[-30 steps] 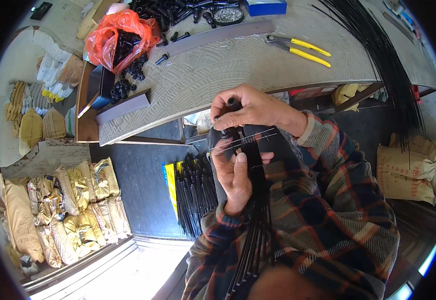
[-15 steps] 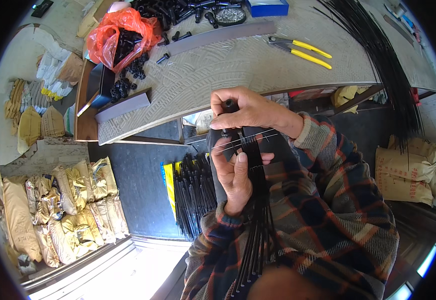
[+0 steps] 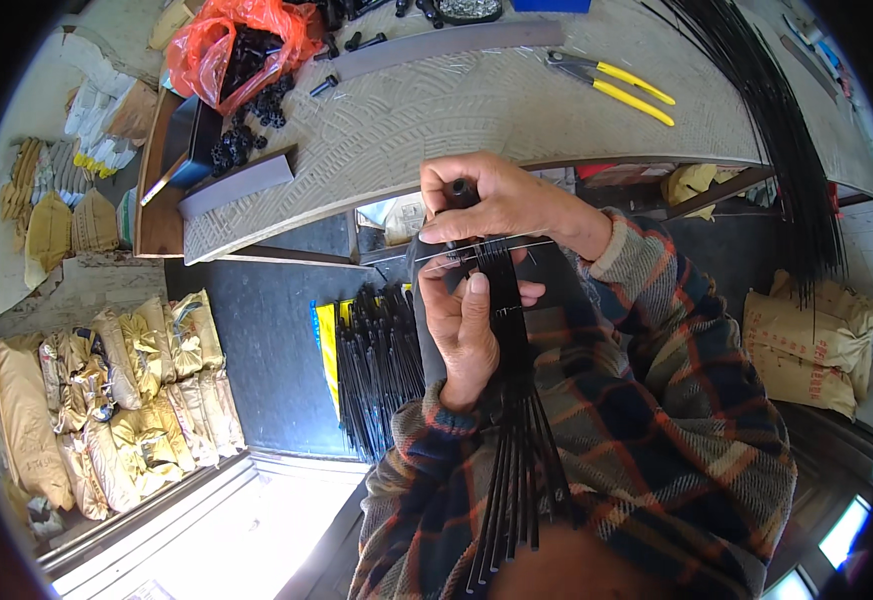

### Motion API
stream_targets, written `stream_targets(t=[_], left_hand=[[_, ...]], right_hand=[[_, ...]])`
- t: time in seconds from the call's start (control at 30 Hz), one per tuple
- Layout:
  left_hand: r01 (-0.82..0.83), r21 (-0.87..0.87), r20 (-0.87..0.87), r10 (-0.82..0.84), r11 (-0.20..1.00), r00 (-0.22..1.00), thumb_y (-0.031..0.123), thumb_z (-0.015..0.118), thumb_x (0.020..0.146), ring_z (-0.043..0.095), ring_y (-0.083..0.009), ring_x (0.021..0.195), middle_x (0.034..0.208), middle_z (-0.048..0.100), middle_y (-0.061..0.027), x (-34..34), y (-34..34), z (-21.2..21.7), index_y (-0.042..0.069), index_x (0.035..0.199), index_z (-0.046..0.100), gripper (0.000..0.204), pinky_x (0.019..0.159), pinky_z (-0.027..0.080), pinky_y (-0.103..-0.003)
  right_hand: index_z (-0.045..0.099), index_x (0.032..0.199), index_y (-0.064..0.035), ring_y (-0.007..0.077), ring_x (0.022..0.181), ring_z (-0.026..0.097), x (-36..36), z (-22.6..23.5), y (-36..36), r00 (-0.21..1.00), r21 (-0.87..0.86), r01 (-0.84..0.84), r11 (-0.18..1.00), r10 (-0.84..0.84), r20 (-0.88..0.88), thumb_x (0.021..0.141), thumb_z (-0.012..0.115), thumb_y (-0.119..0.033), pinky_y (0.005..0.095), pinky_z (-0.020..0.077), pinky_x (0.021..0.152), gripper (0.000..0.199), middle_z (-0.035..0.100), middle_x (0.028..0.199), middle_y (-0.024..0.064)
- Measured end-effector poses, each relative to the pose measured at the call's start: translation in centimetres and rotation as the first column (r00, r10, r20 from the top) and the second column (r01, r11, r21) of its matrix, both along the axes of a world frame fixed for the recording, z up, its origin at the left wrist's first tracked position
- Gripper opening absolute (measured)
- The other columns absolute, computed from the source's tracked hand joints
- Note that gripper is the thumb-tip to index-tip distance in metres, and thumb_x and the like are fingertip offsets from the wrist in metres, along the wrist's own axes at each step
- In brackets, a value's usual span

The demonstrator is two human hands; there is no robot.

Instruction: Manually assembling and trimming cable-like components into bundles at a production station.

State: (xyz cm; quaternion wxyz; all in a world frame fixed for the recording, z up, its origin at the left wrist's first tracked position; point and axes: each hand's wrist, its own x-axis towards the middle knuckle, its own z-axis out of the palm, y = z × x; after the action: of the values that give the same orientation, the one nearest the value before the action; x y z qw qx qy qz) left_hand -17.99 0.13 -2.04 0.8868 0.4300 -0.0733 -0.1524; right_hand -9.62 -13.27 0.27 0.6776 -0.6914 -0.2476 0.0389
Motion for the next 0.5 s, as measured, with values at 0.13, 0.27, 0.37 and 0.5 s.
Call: stream_targets(t=[0.13,0.27,0.37,0.5], left_hand=[[0.007,-0.002,0.010,-0.007,1.000,1.000,0.012,0.042,0.093,0.064,-0.0273,0.074,0.105,0.054,-0.0292,0.0,0.1,-0.4,0.006,0.117,0.025,0.031,0.066,0.053,-0.032],[0.004,0.005,0.007,-0.004,1.000,1.000,0.011,0.042,0.092,0.064,-0.0277,0.074,0.105,0.054,-0.0291,-0.1,-0.4,0.1,0.006,0.118,0.025,0.031,0.066,0.053,-0.032],[-0.063,-0.010,0.004,0.063,0.998,0.998,0.011,0.042,0.092,0.064,-0.0276,0.075,0.105,0.054,-0.0284,-0.3,-0.4,0.2,0.006,0.117,0.025,0.030,0.066,0.053,-0.033],[-0.064,-0.022,0.013,0.064,0.998,0.998,0.012,0.045,0.092,0.064,-0.0278,0.072,0.104,0.056,-0.0237,-0.2,-0.6,-0.1,0.011,0.117,0.031,0.029,0.061,0.054,-0.032]], right_hand=[[0.048,0.072,-0.0052,0.0087,0.065,0.042,-0.2,0.1,0.0,1.000,-0.008,-0.016,1.000,0.016,-0.001,0.073,0.071,-0.018,0.0249,0.0350,0.059,0.026,0.045,0.068,-0.0017],[0.049,0.072,-0.0053,0.0082,0.065,0.043,-0.2,0.2,-0.4,0.999,0.007,-0.039,0.999,0.039,-0.019,0.073,0.072,-0.018,0.0246,0.0353,0.058,0.026,0.045,0.068,-0.0016],[0.052,0.074,-0.0047,0.0065,0.065,0.043,-0.3,0.3,-0.2,0.997,0.035,-0.077,0.996,0.076,0.035,0.077,0.068,-0.021,0.0224,0.0352,0.058,0.023,0.046,0.068,-0.0022],[0.059,0.085,-0.0025,0.0053,0.064,0.043,-2.1,0.9,-1.3,0.942,0.143,0.013,0.990,0.036,-0.333,0.084,0.060,-0.021,0.0201,0.0357,0.053,0.018,0.047,0.069,-0.0021]])
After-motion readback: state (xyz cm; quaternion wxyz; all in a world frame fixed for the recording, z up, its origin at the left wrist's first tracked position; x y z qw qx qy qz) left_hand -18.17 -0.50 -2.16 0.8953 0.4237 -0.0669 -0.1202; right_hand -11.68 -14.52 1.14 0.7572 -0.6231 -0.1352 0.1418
